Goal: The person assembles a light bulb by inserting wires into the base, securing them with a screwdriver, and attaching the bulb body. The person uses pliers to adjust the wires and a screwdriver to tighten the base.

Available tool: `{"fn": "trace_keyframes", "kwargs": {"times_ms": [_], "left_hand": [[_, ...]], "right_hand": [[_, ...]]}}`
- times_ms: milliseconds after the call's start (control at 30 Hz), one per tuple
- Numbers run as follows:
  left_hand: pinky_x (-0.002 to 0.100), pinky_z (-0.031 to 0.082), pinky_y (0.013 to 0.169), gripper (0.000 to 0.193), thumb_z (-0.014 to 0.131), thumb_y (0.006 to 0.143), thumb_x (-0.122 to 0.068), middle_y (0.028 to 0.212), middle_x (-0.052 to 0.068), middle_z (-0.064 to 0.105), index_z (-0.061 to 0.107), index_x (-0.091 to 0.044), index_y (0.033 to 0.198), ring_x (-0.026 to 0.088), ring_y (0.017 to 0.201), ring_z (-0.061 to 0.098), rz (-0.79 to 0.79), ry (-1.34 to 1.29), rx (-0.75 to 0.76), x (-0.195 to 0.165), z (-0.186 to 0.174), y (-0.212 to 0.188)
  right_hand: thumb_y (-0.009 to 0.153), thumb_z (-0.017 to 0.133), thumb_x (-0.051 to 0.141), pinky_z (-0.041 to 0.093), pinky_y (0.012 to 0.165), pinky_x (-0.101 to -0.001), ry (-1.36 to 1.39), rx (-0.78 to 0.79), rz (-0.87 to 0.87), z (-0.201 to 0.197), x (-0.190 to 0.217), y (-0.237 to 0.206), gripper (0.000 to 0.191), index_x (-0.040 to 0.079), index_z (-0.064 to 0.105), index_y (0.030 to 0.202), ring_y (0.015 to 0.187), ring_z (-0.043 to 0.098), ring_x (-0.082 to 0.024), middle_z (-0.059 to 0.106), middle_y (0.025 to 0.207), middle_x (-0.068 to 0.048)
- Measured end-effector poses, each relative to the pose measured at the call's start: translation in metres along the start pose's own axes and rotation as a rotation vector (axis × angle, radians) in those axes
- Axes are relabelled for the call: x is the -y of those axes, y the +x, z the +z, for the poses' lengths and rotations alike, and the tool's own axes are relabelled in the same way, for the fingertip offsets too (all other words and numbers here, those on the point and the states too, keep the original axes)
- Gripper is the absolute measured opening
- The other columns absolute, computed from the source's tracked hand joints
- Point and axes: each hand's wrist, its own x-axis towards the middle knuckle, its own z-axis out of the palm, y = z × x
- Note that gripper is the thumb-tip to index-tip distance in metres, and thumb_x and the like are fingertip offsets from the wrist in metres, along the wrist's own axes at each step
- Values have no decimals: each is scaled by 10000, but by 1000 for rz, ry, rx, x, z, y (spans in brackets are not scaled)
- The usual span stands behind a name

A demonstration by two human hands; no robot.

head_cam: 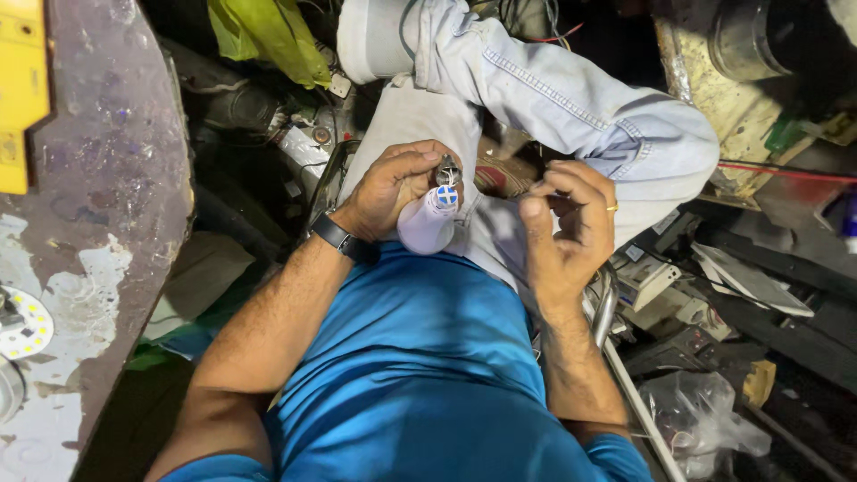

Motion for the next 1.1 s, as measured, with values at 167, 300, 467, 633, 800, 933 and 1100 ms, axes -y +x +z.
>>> {"fn": "trace_keyframes", "kwargs": {"times_ms": [167,300,467,633,800,933,1100], "left_hand": [[405,560,853,318,532,1026,-187,974,213,682,609,106,1122,304,899,682,26,98,-118,2,-5,-4],[456,537,824,382,522,1024,-260,945,291,682,605,101,1120,376,875,666,21,152,-123,2,-2,-4],[473,516,879,407,487,1028,-292,938,318,678,602,93,1087,403,908,659,40,174,-131,4,-2,-2],[440,515,830,395,482,1036,-287,906,304,675,601,90,1051,374,868,656,16,179,-134,3,-6,3],[414,519,782,380,492,1042,-284,880,281,675,604,80,1037,347,832,661,6,122,-131,4,-6,7],[394,525,758,381,507,1034,-281,868,272,686,616,83,1029,317,806,663,40,128,-92,2,4,7],[402,556,730,320,540,1001,-250,871,236,700,645,52,1014,300,781,689,64,136,-140,-5,18,7]], "right_hand": [[1012,746,75,568,825,-241,-211,-206,-170,-42,14,29,227,-9,638,1194,984,643,-127,602,1263,-135],[1022,739,68,535,900,-287,-596,-526,-420,-114,29,63,168,15,643,1151,1030,621,-174,639,1169,-73],[1085,710,142,543,857,-301,-713,-801,-354,-240,40,106,204,1,647,1220,1044,639,-166,642,1132,-80],[1059,704,92,537,859,-334,-980,-761,-316,-322,56,148,101,16,700,1125,970,662,-202,713,1035,-77],[1000,661,26,494,874,-435,-1237,-295,-442,-330,58,206,137,17,757,1097,1011,601,-345,705,1061,-143],[951,739,160,504,847,-482,-1529,50,-474,-327,47,257,150,51,741,1054,1014,642,-374,712,1041,-157],[1002,738,217,525,829,-494,-1655,151,-479,-302,58,284,214,15,673,1030,995,661,-396,685,1000,-210]]}}
